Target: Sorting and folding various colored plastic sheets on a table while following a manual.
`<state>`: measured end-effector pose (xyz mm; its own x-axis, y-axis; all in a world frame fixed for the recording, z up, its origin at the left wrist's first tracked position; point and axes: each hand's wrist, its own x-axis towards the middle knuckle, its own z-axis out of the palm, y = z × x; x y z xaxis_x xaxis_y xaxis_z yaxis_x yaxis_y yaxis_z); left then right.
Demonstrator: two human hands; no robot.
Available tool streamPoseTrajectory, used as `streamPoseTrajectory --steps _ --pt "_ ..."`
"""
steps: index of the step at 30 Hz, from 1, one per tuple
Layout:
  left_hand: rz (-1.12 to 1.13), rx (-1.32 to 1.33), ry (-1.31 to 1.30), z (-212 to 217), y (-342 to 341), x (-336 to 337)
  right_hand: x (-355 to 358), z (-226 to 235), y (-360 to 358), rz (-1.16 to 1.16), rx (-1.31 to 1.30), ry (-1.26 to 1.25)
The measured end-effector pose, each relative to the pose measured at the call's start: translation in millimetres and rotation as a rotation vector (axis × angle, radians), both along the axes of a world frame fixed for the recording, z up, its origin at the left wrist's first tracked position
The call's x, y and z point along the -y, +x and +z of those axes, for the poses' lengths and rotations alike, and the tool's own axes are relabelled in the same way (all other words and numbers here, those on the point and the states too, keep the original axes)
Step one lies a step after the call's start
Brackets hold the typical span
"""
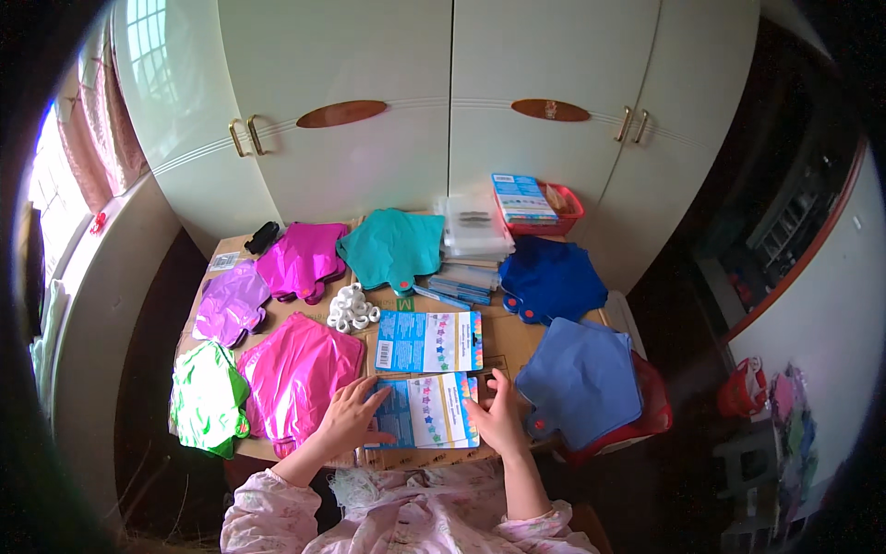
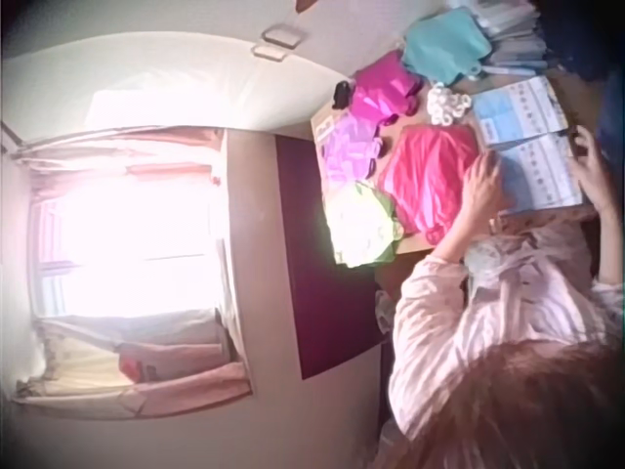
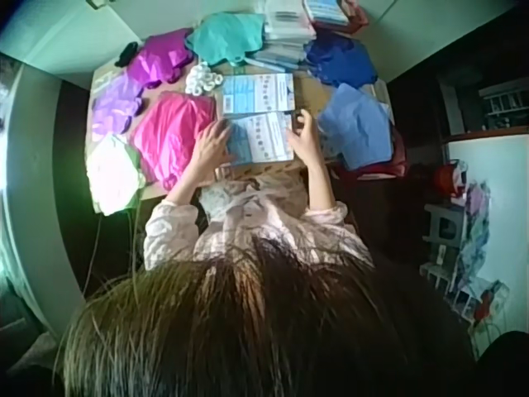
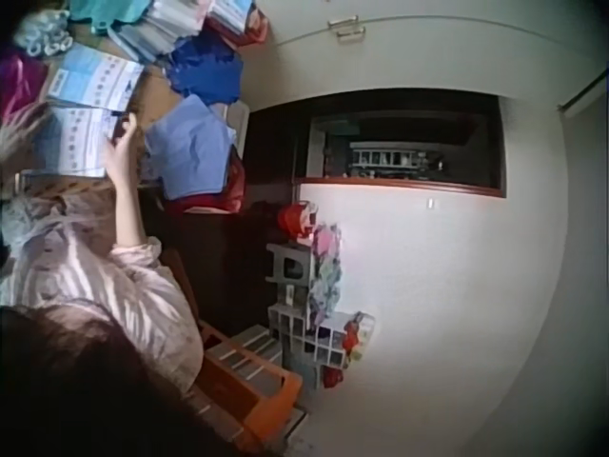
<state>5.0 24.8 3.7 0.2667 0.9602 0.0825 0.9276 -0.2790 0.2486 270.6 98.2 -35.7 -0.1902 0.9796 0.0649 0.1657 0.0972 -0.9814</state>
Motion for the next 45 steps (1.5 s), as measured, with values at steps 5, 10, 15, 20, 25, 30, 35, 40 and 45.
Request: streamPoseTrajectory --steps 5,10,15,20,25,30,35,40,45 --pt "0.007 0.156 0.004 4.0 7.2 5.5 9.0 6.0 6.7 0.190 -0.090 -0.276" --pt "0.209 0.991 0.126 1.7 10.5 20.1 40.6 14.6 2.9 0.162 -0.460 0.028" --pt "0.037 1.479 -0.267 -10.4 0.4 31.9 51.1 4.9 -2.1 0.246 -0.305 0.205" --pt "0.052 1.145 -0.060 -19.4 14.2 34.0 53.6 -10.2 5.1 0.304 -0.258 0.095" --pt "0.214 1.150 -0.217 -21.6 1.3 44.0 48.3 -8.8 16.0 0.249 -0.313 -0.095" --pt "0.265 1.304 -0.065 -3.2 -12.8 79.9 46.8 2.9 -21.6 0.338 -0.277 -0.283" --pt "0.747 1.477 0.089 13.6 -68.0 189.5 89.8 22.0 -122.5 0.685 -0.142 -0.229" --pt "1.177 1.453 0.324 16.7 -88.1 320.6 172.6 -6.3 -233.1 1.055 -0.097 -0.349" --pt "1.381 1.274 0.251 -7.1 -70.3 380.3 244.9 -97.9 -296.9 1.115 0.145 -0.292"
